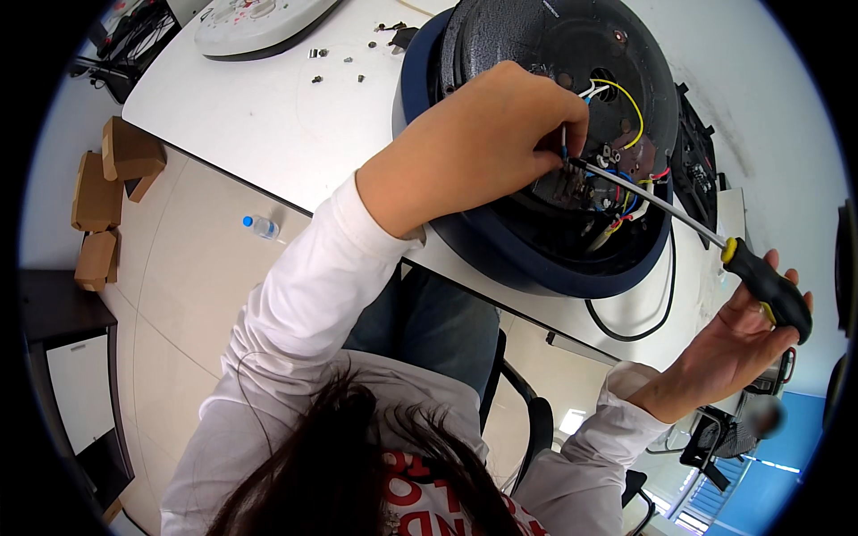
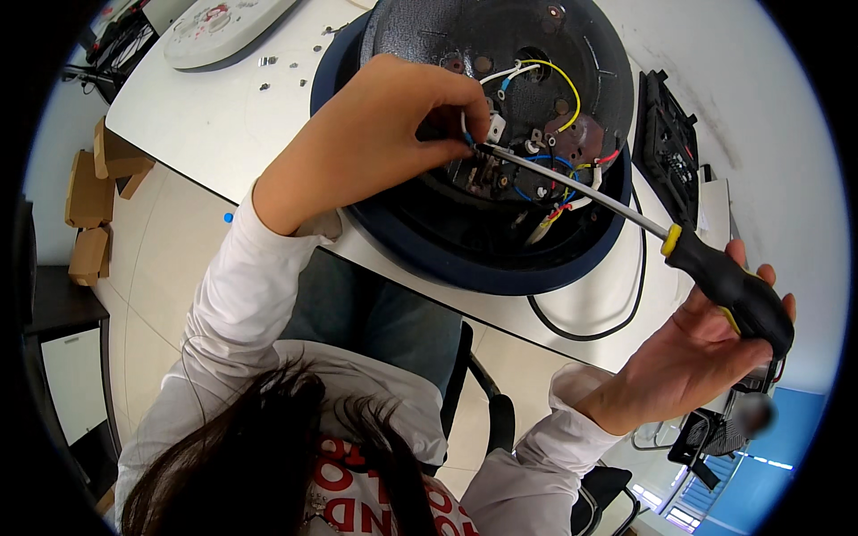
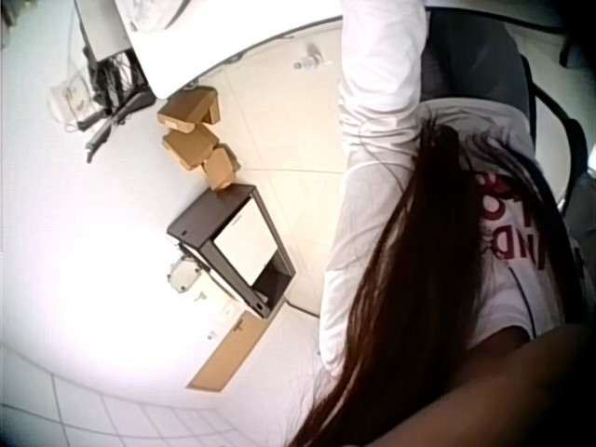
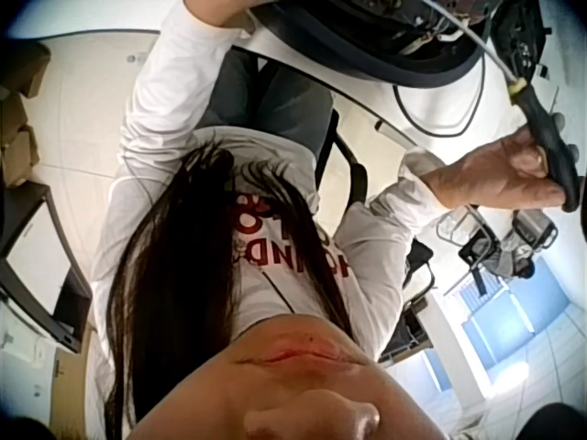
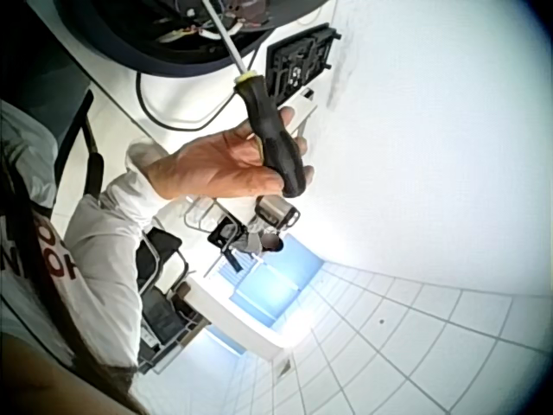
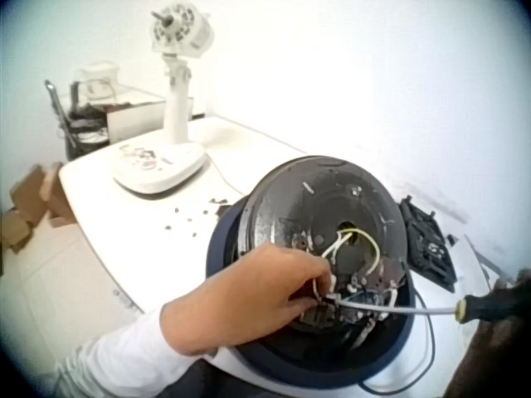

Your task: The person uses a screwdriver to tighten screws on the internal wiring of a disassembled circular appliance base. They repeatedly adjust wires and fasten components while holding the device steady with the other hand.

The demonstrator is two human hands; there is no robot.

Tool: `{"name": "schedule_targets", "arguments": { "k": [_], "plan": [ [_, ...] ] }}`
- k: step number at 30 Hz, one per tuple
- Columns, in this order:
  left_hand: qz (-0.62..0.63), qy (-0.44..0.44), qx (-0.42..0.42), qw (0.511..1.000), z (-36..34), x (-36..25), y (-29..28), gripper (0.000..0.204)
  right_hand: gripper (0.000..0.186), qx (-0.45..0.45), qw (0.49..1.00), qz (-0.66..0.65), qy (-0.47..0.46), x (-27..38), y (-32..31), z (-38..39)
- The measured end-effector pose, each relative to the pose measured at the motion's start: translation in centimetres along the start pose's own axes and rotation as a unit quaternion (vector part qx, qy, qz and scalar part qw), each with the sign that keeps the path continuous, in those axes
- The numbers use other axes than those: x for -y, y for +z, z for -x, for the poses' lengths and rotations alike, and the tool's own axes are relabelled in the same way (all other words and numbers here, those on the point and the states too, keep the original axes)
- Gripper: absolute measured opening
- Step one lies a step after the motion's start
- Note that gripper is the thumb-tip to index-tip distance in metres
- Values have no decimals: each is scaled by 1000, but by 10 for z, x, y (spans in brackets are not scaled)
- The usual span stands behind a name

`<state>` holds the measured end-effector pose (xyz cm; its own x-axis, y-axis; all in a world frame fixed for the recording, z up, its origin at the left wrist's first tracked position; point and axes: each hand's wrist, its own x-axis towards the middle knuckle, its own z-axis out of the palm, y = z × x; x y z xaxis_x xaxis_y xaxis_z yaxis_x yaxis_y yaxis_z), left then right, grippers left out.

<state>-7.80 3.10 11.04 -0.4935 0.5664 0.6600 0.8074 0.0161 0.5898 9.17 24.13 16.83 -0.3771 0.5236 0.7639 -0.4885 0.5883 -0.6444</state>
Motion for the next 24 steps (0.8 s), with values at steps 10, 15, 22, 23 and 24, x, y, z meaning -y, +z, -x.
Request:
{"name": "schedule_targets", "arguments": {
  "k": [10, 15, 22, 23, 24],
  "plan": [
    [-8, -10, -4, 1000, 2, -1, 0, 15, 45, 71, 997, -35, 16, 9, 0, -13],
    [45, -36, -5, 998, 2, 0, 2, 16, 28, 140, 907, -382, 108, 11, -1, -27],
    [36, -46, 46, 997, -3, -5, -2, 14, 15, 103, 877, -459, 100, 24, 56, -34],
    [36, -53, 55, 996, -2, -5, -3, 13, 16, 125, 875, -457, 93, 20, 56, -36],
    [39, -60, 62, 995, -1, -7, -4, 13, 17, 149, 874, -454, 86, 17, 55, -39]
  ]
}}
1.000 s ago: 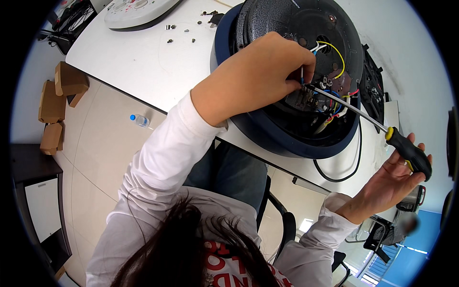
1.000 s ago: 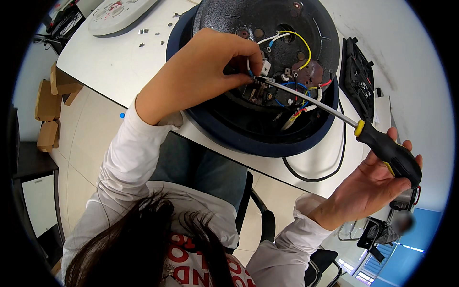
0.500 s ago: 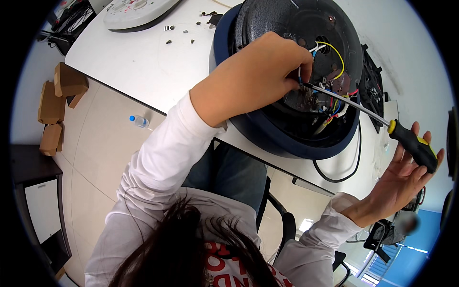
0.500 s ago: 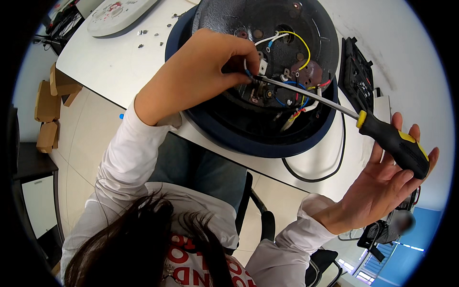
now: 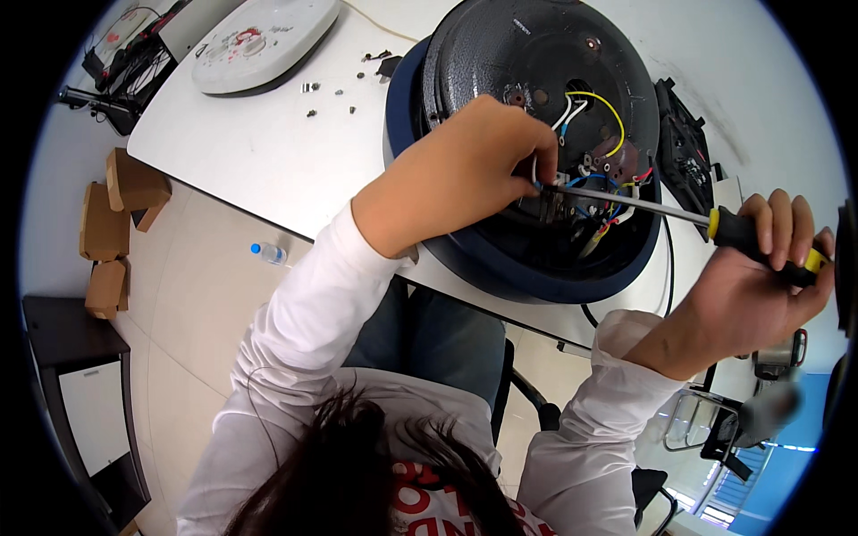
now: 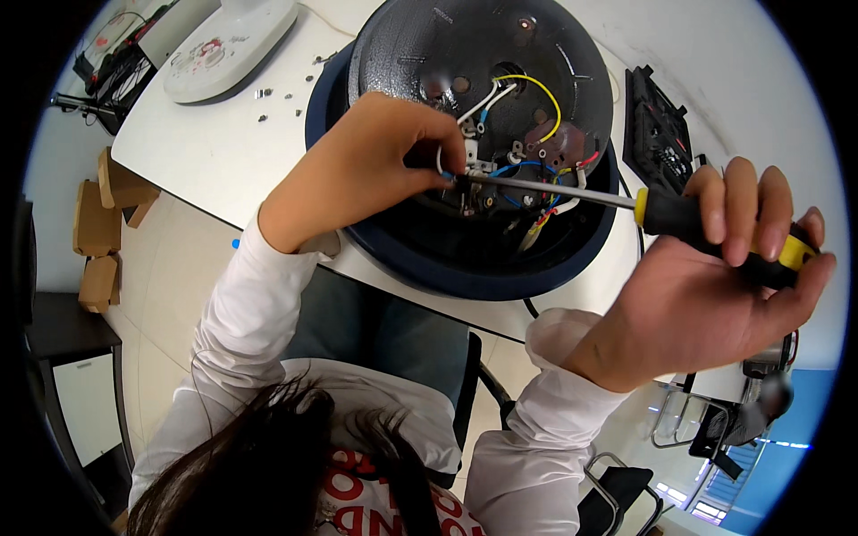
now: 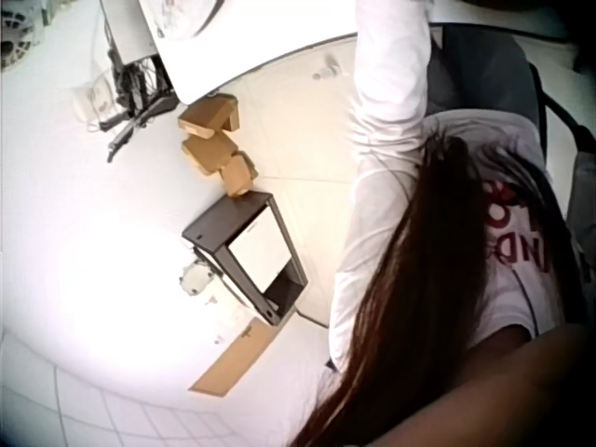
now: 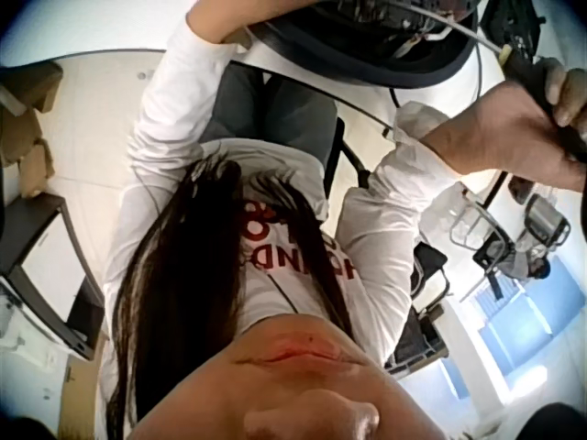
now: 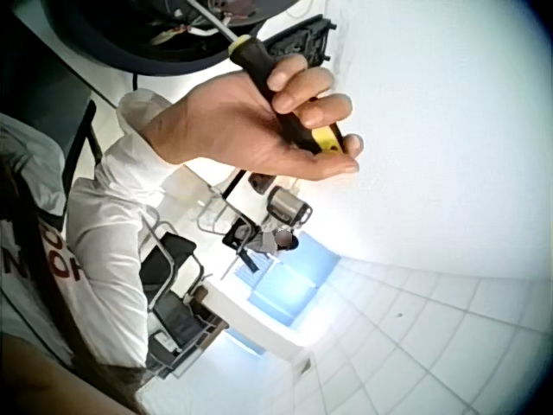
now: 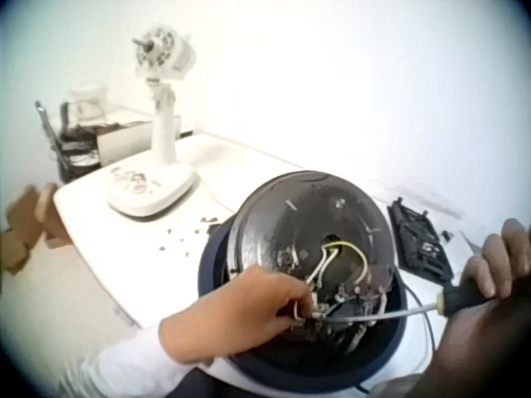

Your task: The person uses a screwdriver to tighten screws on the internal wiring of a disassembled circular appliance base. They repeatedly adjust wires and fasten components while holding the device steady with the other hand.

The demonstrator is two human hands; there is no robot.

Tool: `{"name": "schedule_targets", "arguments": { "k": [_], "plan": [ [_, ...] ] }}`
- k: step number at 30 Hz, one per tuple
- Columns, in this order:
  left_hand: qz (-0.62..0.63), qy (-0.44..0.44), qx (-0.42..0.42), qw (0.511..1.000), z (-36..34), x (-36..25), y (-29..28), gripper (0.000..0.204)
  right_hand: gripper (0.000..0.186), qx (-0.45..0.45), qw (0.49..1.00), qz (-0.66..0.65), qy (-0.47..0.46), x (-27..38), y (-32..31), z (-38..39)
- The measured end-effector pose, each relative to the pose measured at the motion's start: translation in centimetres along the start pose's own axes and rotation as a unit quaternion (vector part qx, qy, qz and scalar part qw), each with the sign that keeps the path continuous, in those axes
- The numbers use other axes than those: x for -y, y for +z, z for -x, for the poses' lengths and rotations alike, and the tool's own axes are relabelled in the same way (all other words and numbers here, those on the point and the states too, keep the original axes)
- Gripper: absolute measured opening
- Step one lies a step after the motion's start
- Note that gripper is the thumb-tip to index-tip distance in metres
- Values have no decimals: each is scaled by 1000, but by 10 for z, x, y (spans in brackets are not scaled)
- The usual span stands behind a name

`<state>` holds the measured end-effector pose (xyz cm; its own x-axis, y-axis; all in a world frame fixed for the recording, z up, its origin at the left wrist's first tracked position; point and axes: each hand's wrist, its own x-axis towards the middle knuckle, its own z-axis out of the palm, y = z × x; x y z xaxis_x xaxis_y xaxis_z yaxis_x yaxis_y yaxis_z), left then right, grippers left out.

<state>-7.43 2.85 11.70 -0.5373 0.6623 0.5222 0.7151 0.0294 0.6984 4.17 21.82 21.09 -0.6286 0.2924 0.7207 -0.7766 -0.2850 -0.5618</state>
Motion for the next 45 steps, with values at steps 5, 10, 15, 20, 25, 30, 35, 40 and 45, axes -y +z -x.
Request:
{"name": "schedule_targets", "arguments": {
  "k": [5, 10, 15, 20, 25, 30, 35, 40, 45],
  "plan": [
    [-1, 9, -6, 1000, 0, 3, 4, 14, 14, -26, 999, 1, -25, -9, 10, -3],
    [-30, 11, 7, 999, 0, 0, 3, 13, 16, 13, 1000, -10, 7, -6, 8, -8],
    [14, -16, 22, 1000, -2, -3, 1, 15, 18, -66, 995, 51, -50, -8, 7, -5],
    [-12, 10, 40, 999, -5, -6, 0, 18, 21, -40, 986, 132, -96, -3, 35, 15],
    [-14, 21, 48, 998, -4, 1, 4, 19, 22, -14, 972, 208, -109, -2, 49, 35],
    [-91, 53, -7, 994, 0, 6, 11, 20, 24, -56, 963, 229, -129, -11, 55, 40],
    [-190, 63, -13, 980, 2, 1, 13, 18, 24, -46, 949, 264, -165, -15, 58, 50],
    [-258, 72, 16, 963, 0, -1, 10, 16, 25, 72, 952, 249, -162, -14, 57, 52],
    [-297, 95, 37, 949, -1, -1, 11, 14, 23, 137, 959, 212, -131, -10, 48, 44]
  ]
}}
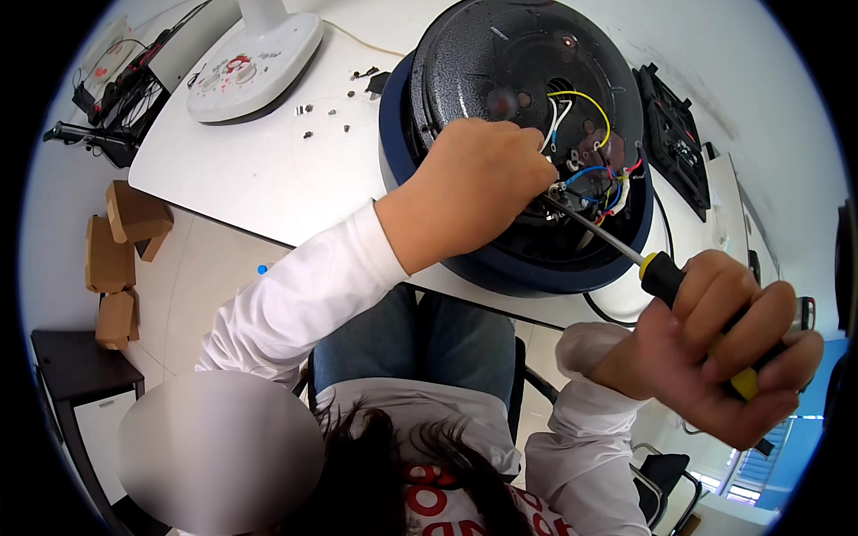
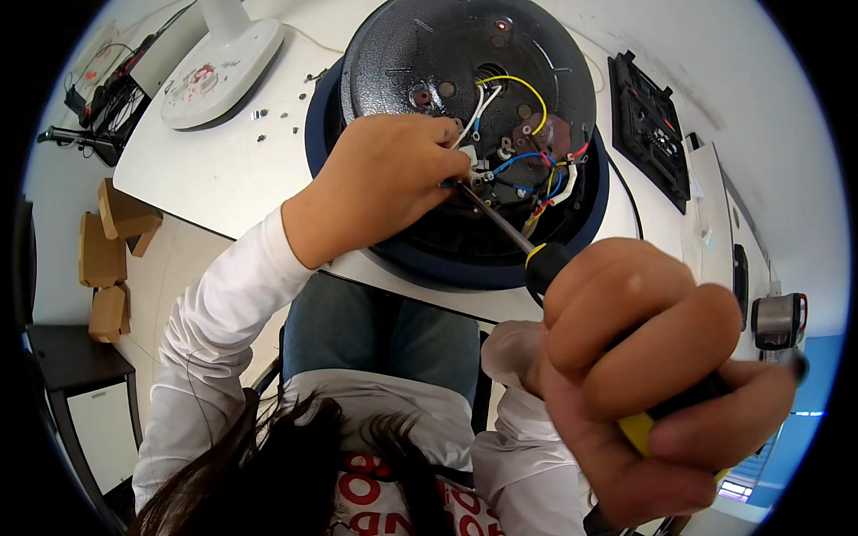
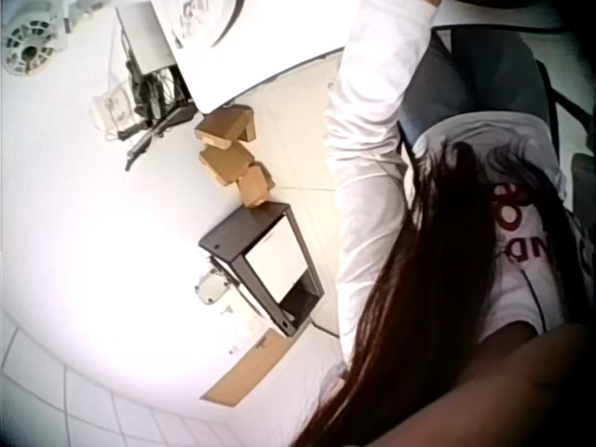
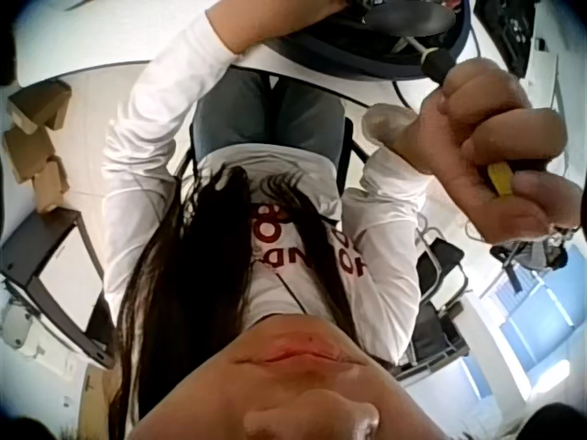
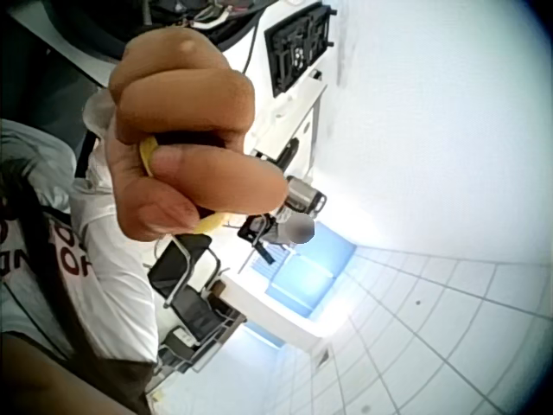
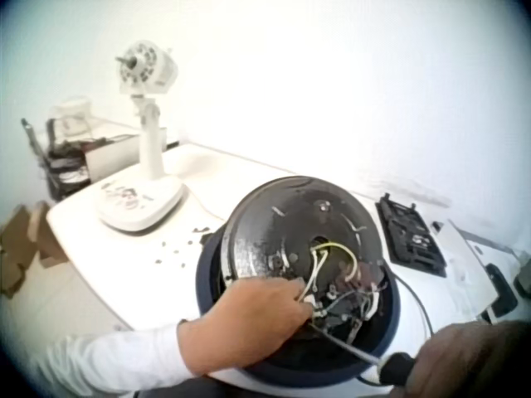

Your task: The person uses a screwdriver to tighten screws on the internal wiring of a disassembled circular appliance base. They repeatedly adjust wires and fasten components while holding the device steady with the other hand.

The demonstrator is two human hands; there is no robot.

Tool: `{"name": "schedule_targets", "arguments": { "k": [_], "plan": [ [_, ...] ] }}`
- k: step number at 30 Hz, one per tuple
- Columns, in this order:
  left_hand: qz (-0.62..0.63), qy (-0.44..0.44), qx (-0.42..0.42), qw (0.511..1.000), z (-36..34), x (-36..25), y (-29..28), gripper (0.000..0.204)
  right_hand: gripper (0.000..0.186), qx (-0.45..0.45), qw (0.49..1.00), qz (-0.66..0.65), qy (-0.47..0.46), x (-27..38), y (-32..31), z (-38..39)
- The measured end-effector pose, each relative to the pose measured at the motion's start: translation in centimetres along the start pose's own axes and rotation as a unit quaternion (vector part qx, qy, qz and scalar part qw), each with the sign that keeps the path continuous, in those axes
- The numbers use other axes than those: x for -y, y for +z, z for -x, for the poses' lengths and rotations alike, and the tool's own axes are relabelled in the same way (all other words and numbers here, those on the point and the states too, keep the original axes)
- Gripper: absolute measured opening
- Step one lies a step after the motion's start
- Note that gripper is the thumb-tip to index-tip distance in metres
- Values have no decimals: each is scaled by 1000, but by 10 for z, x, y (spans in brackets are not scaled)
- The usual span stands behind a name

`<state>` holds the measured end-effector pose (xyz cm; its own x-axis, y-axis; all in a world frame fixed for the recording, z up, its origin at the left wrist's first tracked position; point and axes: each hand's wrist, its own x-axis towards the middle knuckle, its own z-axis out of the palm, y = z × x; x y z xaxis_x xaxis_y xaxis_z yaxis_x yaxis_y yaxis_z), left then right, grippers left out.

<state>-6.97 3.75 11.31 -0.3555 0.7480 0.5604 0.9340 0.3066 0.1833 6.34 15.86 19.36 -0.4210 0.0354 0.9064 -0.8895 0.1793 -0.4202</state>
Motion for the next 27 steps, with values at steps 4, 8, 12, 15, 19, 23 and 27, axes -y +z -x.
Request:
{"name": "schedule_targets", "arguments": {
  "k": [4, 8, 12, 15, 19, 23, 27],
  "plan": [
    [-14, 12, -9, 1000, 2, -2, -2, 14, 24, 20, 998, -57, 21, -4, -11, -5],
    [-13, 10, -10, 1000, 3, -1, 1, 15, 27, 69, 993, -89, 31, -6, -14, -6],
    [-9, 13, -18, 1000, 2, -1, 4, 16, 30, 137, 986, -87, 30, -4, -17, -11],
    [-21, 12, -11, 1000, 1, -3, 4, 16, 31, 125, 986, -106, 23, -6, -31, -5],
    [-37, 16, -2, 999, 0, -3, 4, 15, 31, 126, 985, -111, 32, -6, -28, -8],
    [-40, 4, -4, 999, 1, -2, 4, 15, 28, 13, 999, 1, 35, 3, 2, -3],
    [-32, -24, -24, 999, 2, -5, 3, 14, 30, -165, 985, 57, 3, 7, 25, 7]
  ]
}}
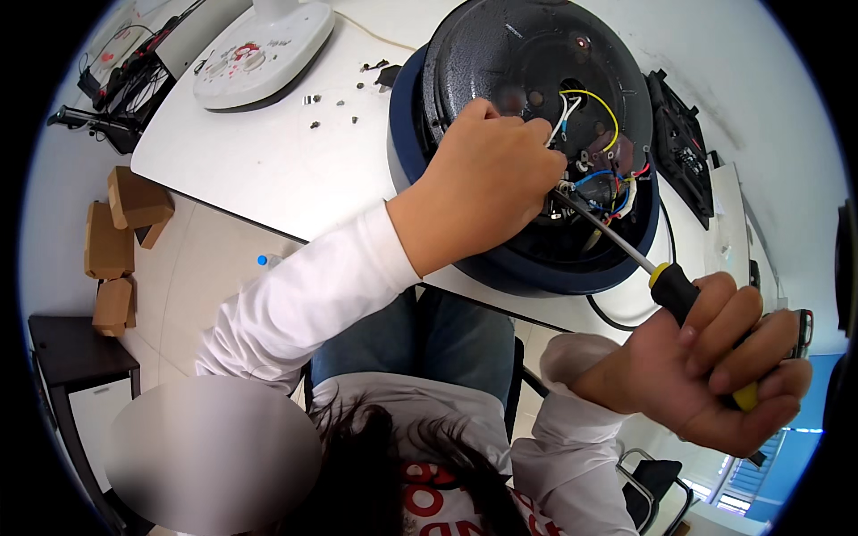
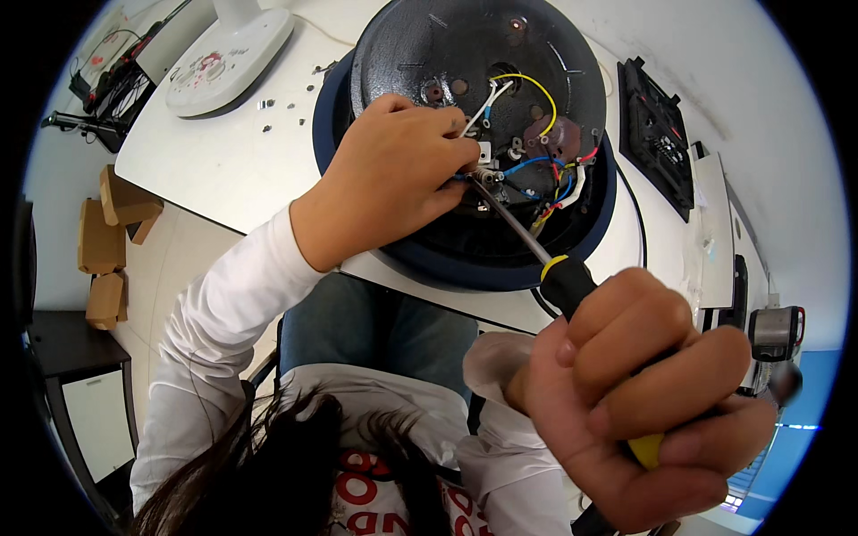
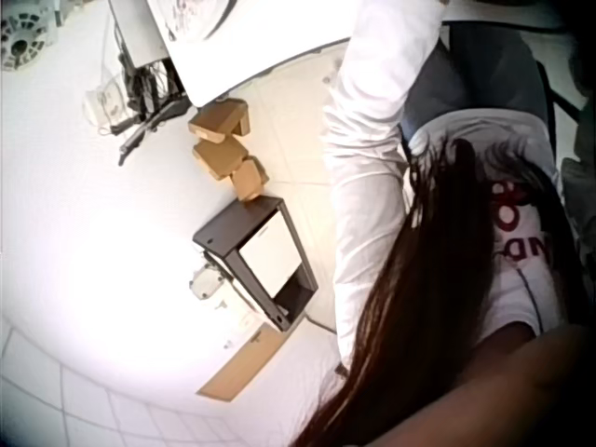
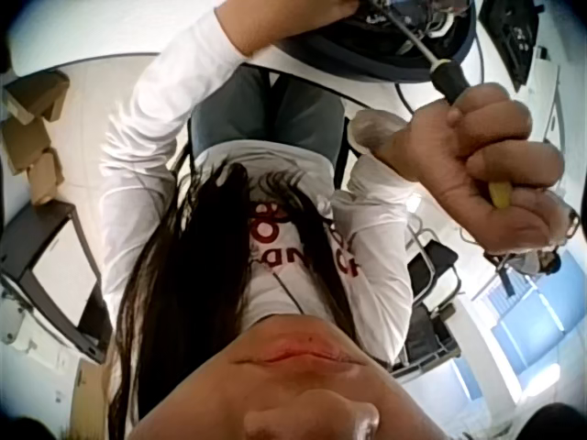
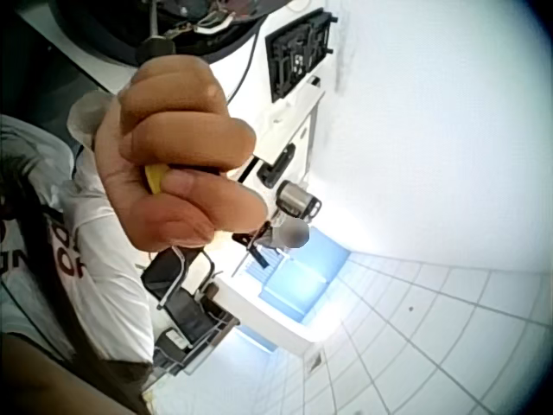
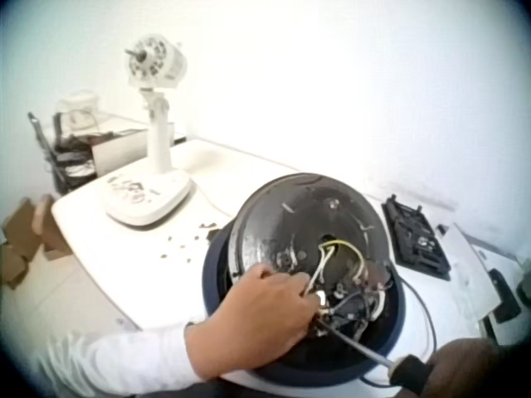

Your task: The person uses a screwdriver to tighten screws on the internal wiring of a disassembled circular appliance base. They repeatedly adjust wires and fasten components while holding the device steady with the other hand.

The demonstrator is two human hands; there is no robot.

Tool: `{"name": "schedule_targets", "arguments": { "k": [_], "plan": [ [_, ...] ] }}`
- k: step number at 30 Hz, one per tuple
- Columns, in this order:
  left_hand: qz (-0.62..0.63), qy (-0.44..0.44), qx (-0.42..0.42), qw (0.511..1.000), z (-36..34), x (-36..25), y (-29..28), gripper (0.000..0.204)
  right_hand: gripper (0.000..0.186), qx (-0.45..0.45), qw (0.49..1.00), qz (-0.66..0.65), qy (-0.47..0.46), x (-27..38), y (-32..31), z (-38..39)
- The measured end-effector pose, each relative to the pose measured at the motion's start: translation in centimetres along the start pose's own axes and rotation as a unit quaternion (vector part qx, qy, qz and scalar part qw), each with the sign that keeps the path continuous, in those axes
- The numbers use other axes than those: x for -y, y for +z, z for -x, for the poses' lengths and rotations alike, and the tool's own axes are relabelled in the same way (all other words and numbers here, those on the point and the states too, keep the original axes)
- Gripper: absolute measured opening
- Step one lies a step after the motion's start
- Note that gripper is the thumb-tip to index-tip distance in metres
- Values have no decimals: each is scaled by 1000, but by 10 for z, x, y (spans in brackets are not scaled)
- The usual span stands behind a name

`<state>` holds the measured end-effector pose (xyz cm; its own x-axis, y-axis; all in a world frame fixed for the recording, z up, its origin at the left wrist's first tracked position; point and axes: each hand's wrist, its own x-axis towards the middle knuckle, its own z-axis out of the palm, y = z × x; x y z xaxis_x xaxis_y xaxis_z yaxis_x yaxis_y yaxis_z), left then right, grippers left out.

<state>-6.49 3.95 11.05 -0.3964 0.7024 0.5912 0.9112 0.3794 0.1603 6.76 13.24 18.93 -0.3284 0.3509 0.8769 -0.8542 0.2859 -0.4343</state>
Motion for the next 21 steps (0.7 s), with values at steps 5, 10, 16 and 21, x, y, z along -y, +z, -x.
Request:
{"name": "schedule_targets", "arguments": {
  "k": [5, 10, 16, 21],
  "plan": [
    [-66, -7, -6, 998, 0, -3, 0, 13, 31, -43, 998, 42, -30, 1, 13, 5],
    [-67, 18, 47, 997, 1, -1, 1, 9, 30, 10, 998, 53, -24, 3, 14, 7],
    [-80, 63, 3, 995, 1, 2, 3, 7, 28, 42, 999, 17, 5, 0, 2, 0],
    [-47, 72, -1, 996, 1, 1, 6, 9, 27, 172, 984, -47, 22, -3, -17, -14]
  ]
}}
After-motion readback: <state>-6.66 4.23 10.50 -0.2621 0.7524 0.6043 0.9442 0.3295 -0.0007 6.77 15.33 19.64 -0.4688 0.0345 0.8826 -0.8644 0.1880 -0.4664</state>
